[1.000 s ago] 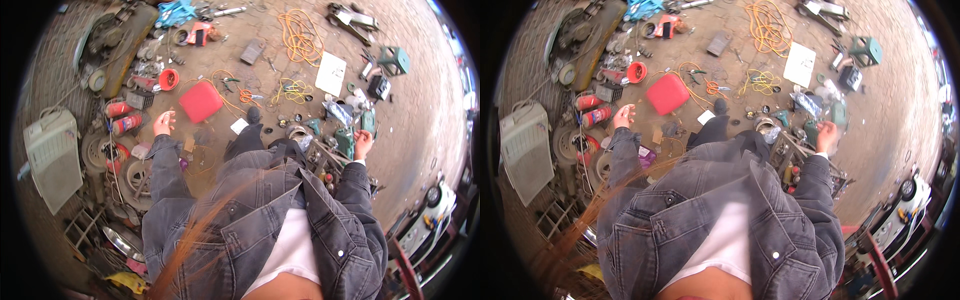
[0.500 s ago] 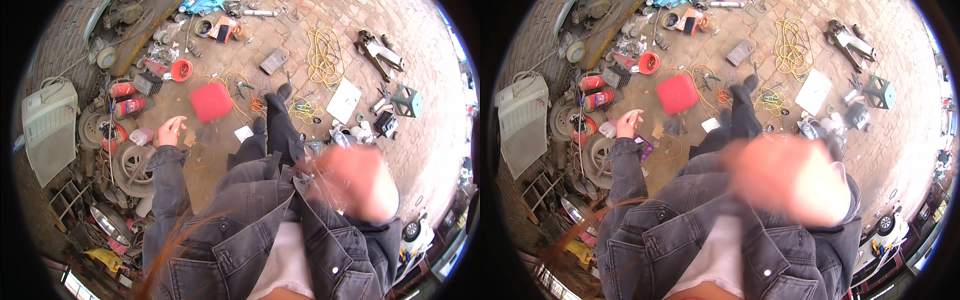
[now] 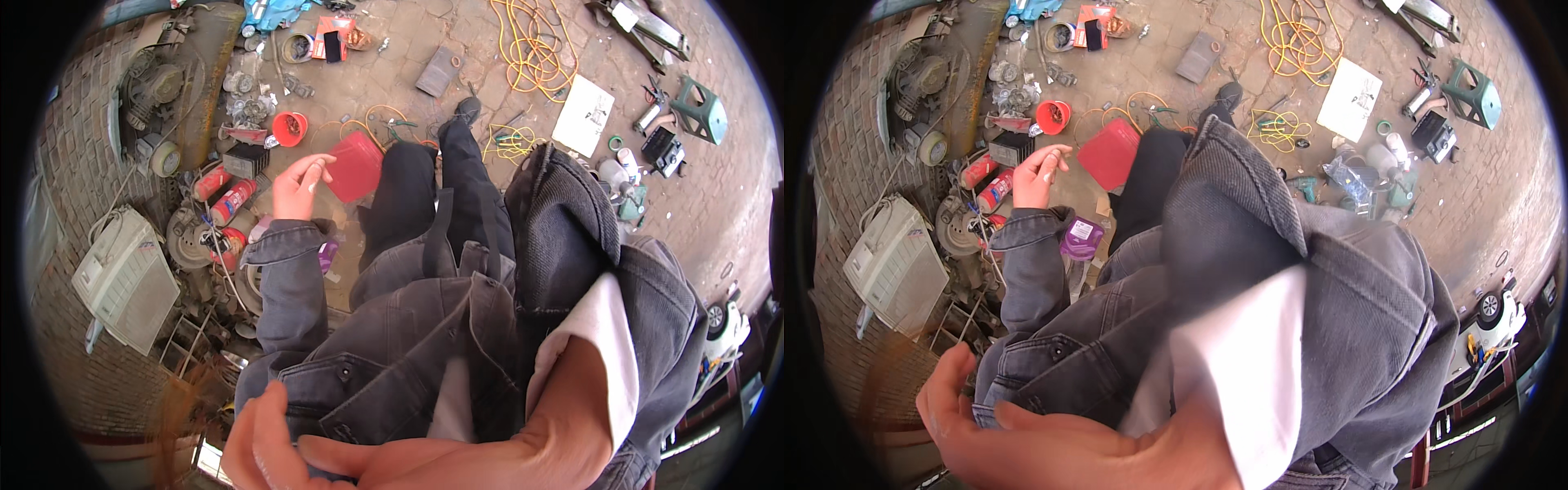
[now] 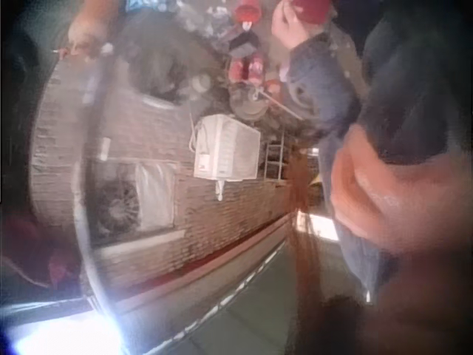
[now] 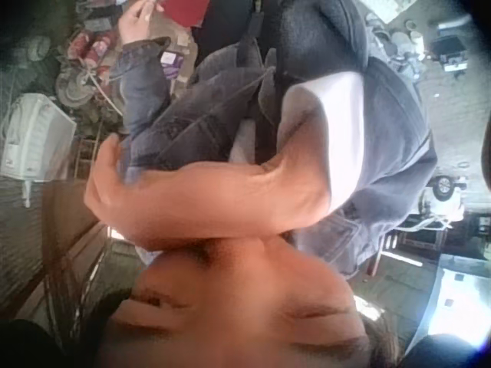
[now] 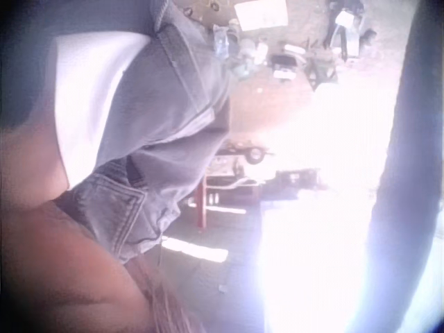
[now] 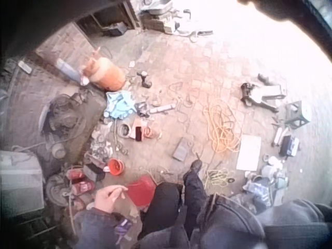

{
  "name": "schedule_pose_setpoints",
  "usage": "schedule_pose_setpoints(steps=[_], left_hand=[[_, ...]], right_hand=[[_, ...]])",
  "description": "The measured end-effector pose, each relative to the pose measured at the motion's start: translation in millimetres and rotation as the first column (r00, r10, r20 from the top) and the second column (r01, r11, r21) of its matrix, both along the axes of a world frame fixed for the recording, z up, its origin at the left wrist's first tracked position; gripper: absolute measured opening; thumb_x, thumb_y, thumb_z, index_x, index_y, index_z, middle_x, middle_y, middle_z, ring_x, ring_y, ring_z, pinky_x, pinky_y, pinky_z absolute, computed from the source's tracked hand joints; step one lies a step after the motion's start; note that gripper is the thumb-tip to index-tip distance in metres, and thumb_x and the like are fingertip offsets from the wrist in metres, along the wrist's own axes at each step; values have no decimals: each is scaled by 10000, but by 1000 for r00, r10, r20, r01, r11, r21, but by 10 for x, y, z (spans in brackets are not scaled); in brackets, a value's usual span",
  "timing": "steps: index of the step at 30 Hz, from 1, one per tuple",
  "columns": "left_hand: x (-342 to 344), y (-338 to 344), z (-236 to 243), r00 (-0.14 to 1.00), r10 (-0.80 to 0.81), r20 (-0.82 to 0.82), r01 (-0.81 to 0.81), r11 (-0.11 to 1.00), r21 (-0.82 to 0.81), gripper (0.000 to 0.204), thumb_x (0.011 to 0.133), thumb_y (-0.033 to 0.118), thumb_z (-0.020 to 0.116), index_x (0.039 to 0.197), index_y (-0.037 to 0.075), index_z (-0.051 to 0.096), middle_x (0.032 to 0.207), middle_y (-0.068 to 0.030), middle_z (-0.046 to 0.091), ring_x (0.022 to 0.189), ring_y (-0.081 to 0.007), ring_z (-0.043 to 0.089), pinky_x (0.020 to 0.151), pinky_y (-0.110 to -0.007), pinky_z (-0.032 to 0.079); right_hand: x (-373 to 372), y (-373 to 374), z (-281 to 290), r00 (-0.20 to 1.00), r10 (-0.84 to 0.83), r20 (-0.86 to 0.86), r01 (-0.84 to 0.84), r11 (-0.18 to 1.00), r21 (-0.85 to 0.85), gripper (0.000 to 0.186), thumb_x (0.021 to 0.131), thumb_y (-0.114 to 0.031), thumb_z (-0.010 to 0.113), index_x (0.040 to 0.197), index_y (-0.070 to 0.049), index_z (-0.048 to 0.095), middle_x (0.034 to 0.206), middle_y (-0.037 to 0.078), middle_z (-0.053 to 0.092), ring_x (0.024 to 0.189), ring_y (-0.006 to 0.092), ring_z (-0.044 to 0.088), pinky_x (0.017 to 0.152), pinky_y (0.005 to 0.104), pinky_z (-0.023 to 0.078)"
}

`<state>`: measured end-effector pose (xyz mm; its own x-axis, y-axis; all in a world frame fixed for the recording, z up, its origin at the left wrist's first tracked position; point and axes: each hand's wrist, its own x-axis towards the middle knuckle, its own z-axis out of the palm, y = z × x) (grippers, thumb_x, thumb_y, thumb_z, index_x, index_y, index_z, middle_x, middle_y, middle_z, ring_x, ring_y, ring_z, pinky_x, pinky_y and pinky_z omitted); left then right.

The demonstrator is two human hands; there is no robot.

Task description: The person strips the insulation from a red wire using a utility knife, then twists the exposed strands. They also handle a black wire and a metal rod, moving around a cluttered workshop floor.

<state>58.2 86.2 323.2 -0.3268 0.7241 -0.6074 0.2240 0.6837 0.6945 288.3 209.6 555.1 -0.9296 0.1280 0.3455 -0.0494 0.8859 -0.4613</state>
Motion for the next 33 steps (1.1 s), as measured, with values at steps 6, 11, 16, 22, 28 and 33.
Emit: schedule_pose_setpoints(steps=[6, 11, 16, 22, 28, 33], left_hand=[[-71, 751, -261, 998, -67, -9, 67, 996, -54, 185, 949, 68, 547, 1022, -3, 702, 747, 5, 606, 731, -69, 554, 684, -221, 424], [-222, 1382, -813, 974, -224, 34, 226, 962, -156, 193, 955, 80, 539, 1044, 13, 698, 751, 11, 609, 725, -61, 554, 666, -211, 418], [-415, 2074, -1810, 884, -458, 92, 465, 883, -66, 190, 961, 74, 543, 1050, -15, 686, 802, -8, 625, 740, -69, 553, 708, -225, 453], [-202, 2478, -3117, 889, -455, 46, 457, 887, -67, 139, 919, 42, 573, 983, 11, 693, 793, -33, 641, 714, -93, 586, 673, -235, 478], [394, 2506, -4586, 793, -498, 351, 532, 847, -1, 109, 931, 51, 576, 983, 0, 658, 808, -6, 619, 706, -52, 541, 578, -198, 427], [438, 2961, -5453, 710, -341, 616, 548, 817, -180, 157, 933, 148, 606, 995, 17, 667, 824, -5, 621, 711, -55, 554, 522, -196, 428]], right_hand=[[-150, 708, -432, 970, -239, -42, 240, 924, 297, 132, 836, -89, 573, 871, 36, 600, 870, 84, 560, 828, 223, 576, 790, 380, 512], [-207, 946, -1151, 918, -384, 100, 372, 920, 123, 112, 809, -71, 576, 863, 25, 597, 881, 82, 552, 878, 227, 563, 844, 404, 507], [-147, 1057, -2316, 709, -691, 141, 703, 674, -228, 136, 778, -91, 601, 900, -32, 611, 827, 72, 562, 771, 231, 566, 732, 368, 502], [119, 1265, -4855, 694, -518, 499, 587, 7, -809, 541, 739, -10, 716, 1245, -39, 526, 1142, 115, 586, 790, 199, 636, 670, 314, 544], [-237, 829, -7163, 866, -435, 246, 14, -470, -882, 763, 815, -9, 693, 1434, -39, 249, 1215, 106, 470, 888, 133, 622, 750, 291, 529], [105, 945, -8138, 894, -388, 223, 80, -351, -933, 119, 934, -139, 623, 992, -35, 623, 825, -27, 585, 814, 45, 533, 746, 255, 463]])
